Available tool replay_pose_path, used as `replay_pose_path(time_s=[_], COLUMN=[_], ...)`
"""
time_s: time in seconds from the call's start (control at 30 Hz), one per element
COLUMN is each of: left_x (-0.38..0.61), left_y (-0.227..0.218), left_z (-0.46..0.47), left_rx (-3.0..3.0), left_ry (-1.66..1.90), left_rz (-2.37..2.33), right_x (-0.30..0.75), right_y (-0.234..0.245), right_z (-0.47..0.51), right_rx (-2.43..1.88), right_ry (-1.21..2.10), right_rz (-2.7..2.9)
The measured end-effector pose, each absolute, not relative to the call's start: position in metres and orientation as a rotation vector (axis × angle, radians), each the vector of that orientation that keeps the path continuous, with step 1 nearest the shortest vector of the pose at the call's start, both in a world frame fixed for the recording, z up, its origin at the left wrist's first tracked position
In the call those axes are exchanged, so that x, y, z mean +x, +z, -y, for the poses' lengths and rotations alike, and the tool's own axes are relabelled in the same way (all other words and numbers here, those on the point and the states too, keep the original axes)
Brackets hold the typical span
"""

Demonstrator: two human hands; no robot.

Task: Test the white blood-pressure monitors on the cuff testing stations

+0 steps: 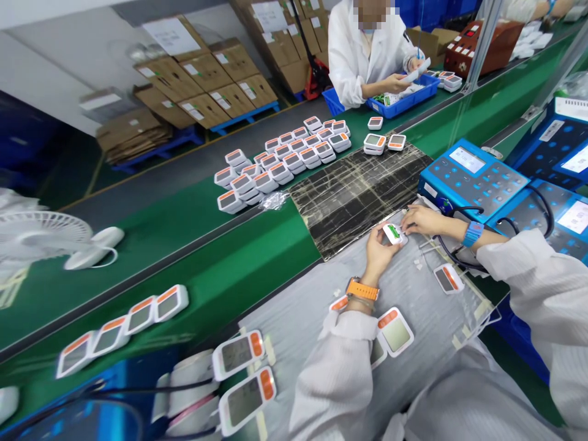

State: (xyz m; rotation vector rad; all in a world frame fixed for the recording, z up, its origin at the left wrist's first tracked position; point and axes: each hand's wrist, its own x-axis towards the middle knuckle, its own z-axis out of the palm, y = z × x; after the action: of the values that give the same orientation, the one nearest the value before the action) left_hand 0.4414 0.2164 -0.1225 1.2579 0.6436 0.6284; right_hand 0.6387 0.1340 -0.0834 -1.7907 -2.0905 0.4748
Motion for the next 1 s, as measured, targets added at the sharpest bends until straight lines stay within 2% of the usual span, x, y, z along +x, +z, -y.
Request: replay_pose_path(time_s=[0.63, 1.0], left_x=[0.443, 0.466], left_y=[-0.122, -0.113], left_z=[-0.214, -0.195], left_rx=[1.283, 1.49], left_ry=[0.647, 0.68], left_rz=[-0.657, -0.735], right_x=[0.64, 0.624], right_y=[-0.094, -0.086], right_z=[-0.133, -0.128], right_rx=[-1.759, -1.954], right_ry=[0.473, 0.265], right_rz=[2.099, 2.187])
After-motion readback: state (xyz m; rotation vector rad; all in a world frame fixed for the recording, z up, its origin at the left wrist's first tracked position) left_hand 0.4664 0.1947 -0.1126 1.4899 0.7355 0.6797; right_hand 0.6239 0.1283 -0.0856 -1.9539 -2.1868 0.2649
